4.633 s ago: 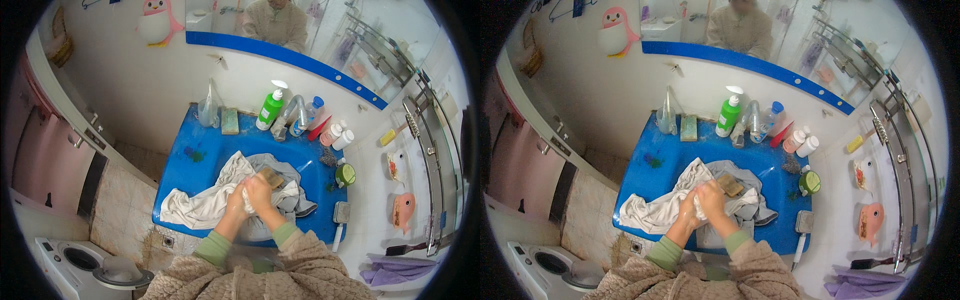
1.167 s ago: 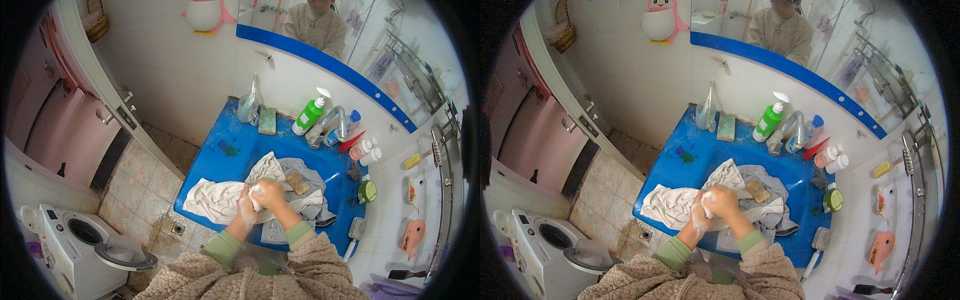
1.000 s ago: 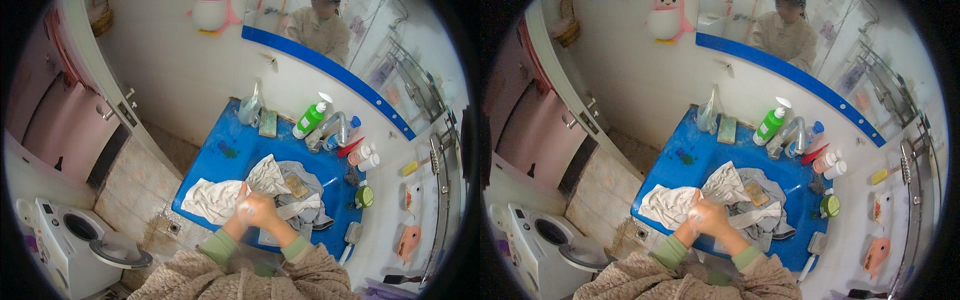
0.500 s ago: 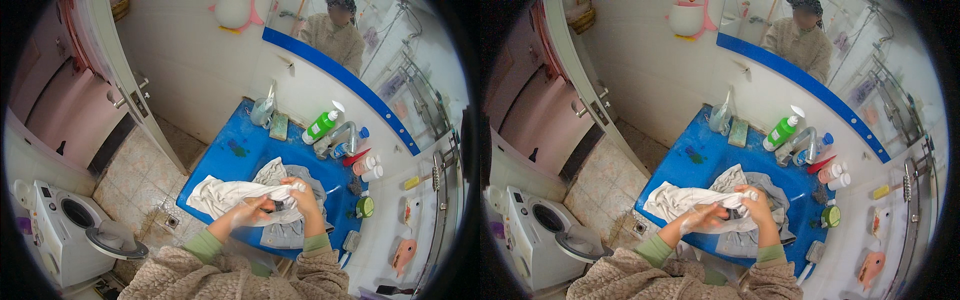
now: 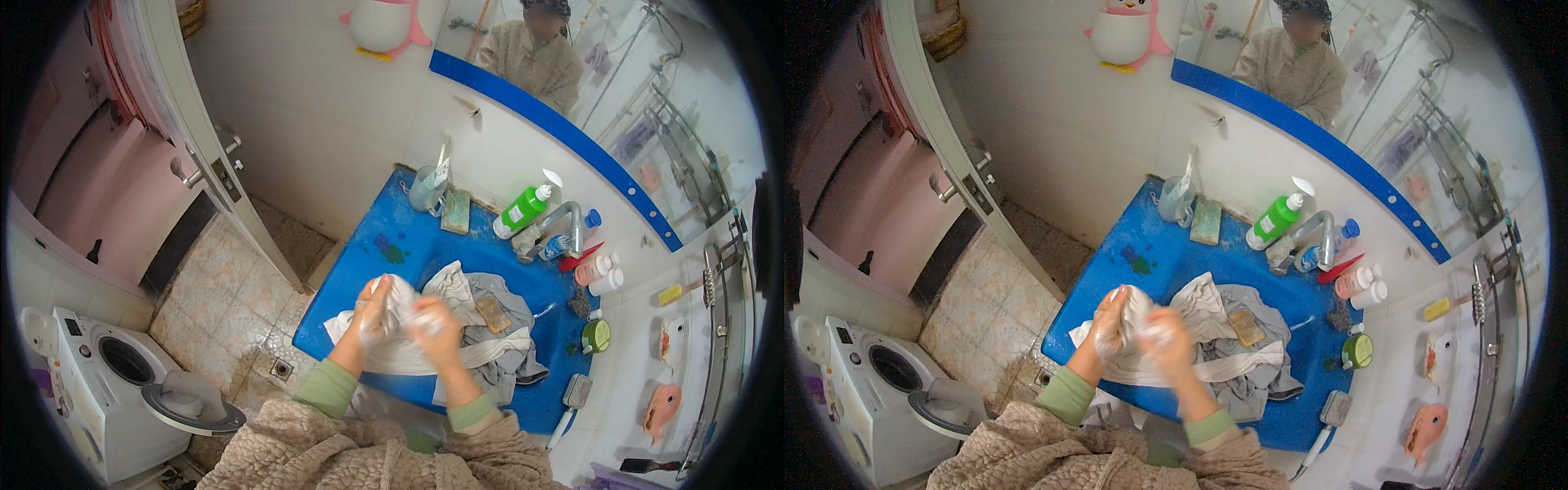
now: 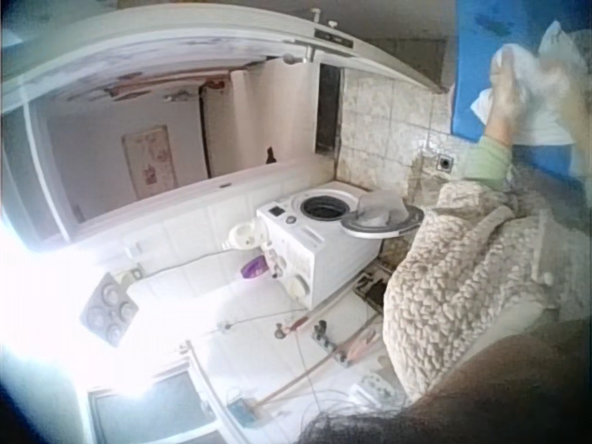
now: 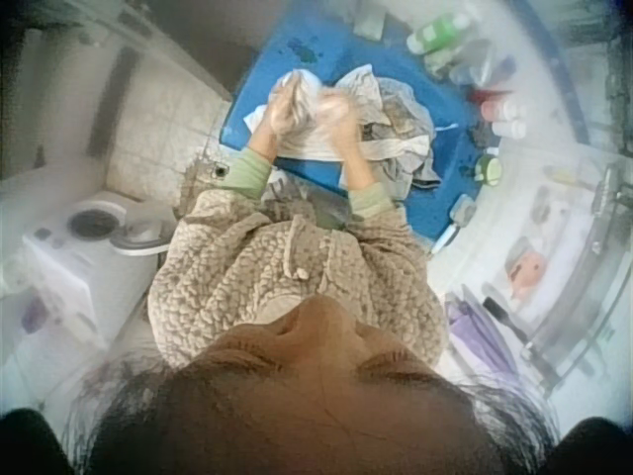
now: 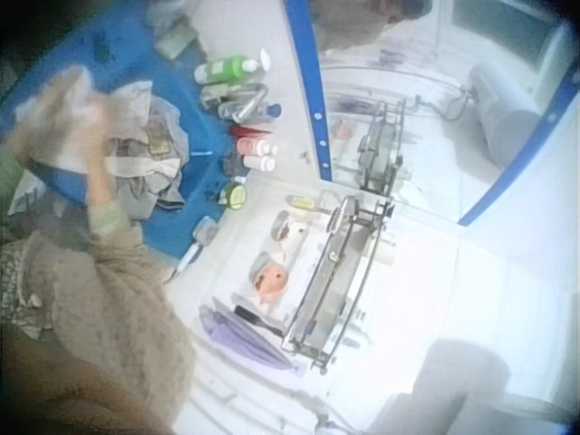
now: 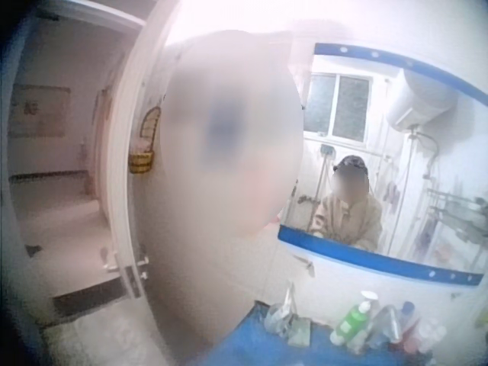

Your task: The person hand-washes a white garment in a blue sink using a bar of soap and running water. They repeatedly rub, scrub, and rinse the fabric, then wring it out.

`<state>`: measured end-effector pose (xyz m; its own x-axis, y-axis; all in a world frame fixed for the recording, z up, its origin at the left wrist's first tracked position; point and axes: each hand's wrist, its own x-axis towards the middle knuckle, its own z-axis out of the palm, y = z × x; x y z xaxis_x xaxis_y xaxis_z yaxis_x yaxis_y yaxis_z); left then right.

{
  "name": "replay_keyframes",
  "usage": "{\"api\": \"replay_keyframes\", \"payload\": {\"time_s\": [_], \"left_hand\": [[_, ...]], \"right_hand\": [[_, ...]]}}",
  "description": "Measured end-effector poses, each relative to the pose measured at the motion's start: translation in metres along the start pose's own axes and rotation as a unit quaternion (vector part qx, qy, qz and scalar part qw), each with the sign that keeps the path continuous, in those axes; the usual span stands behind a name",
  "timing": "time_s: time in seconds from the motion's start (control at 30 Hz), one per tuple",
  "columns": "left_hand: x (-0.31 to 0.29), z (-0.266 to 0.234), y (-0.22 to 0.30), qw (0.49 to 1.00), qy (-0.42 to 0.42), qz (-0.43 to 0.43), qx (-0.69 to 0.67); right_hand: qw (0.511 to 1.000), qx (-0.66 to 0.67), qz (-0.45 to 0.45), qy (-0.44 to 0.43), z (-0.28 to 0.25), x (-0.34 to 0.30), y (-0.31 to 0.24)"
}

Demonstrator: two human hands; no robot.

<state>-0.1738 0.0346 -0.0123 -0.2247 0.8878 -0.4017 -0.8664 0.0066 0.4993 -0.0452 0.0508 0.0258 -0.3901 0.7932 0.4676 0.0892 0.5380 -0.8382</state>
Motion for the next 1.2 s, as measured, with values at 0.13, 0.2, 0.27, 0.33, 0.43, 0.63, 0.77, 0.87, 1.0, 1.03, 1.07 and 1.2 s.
{"api": "replay_keyframes", "payload": {"time_s": [0.13,0.2,0.27,0.33,0.43,0.63,0.77,0.87,1.0,1.03,1.07,1.2], "left_hand": [[0.035,-0.062,-0.036,0.988,-0.143,-0.056,-0.033],[-0.011,-0.002,-0.015,0.998,-0.023,-0.051,-0.007],[-0.014,0.003,-0.010,0.997,-0.006,-0.080,0.010],[-0.005,-0.005,-0.018,0.997,0.032,-0.075,-0.004],[0.032,-0.070,-0.027,0.971,-0.168,-0.113,-0.130],[0.005,-0.021,-0.016,0.984,-0.032,-0.171,-0.029],[0.004,-0.017,-0.012,0.989,-0.018,-0.138,-0.057],[0.032,-0.066,-0.010,0.969,-0.147,-0.187,-0.072],[0.006,-0.014,0.001,0.989,0.011,-0.147,-0.010],[-0.002,-0.006,0.006,0.991,0.004,-0.122,0.053],[0.002,-0.003,0.005,0.993,0.006,-0.110,0.039],[0.053,-0.062,0.002,0.984,-0.146,-0.073,0.071]], "right_hand": [[0.979,-0.185,-0.034,-0.082,0.044,-0.002,-0.017],[0.979,-0.198,0.051,0.001,0.040,0.017,0.016],[0.972,-0.233,0.030,0.014,0.036,0.028,0.033],[0.986,-0.166,0.007,0.032,0.039,0.024,0.036],[0.997,-0.015,-0.048,-0.054,0.061,-0.012,0.002],[0.968,-0.232,0.084,0.037,0.042,0.017,0.035],[0.983,-0.178,0.007,0.051,0.052,0.011,0.016],[0.992,-0.122,-0.028,0.006,0.071,-0.009,-0.017],[0.968,-0.236,0.030,0.076,0.053,0.025,0.022],[0.965,-0.241,0.051,0.093,0.046,0.033,0.028],[0.960,-0.246,0.072,0.109,0.040,0.037,0.031],[0.991,-0.134,0.002,0.025,0.062,0.013,-0.005]]}}
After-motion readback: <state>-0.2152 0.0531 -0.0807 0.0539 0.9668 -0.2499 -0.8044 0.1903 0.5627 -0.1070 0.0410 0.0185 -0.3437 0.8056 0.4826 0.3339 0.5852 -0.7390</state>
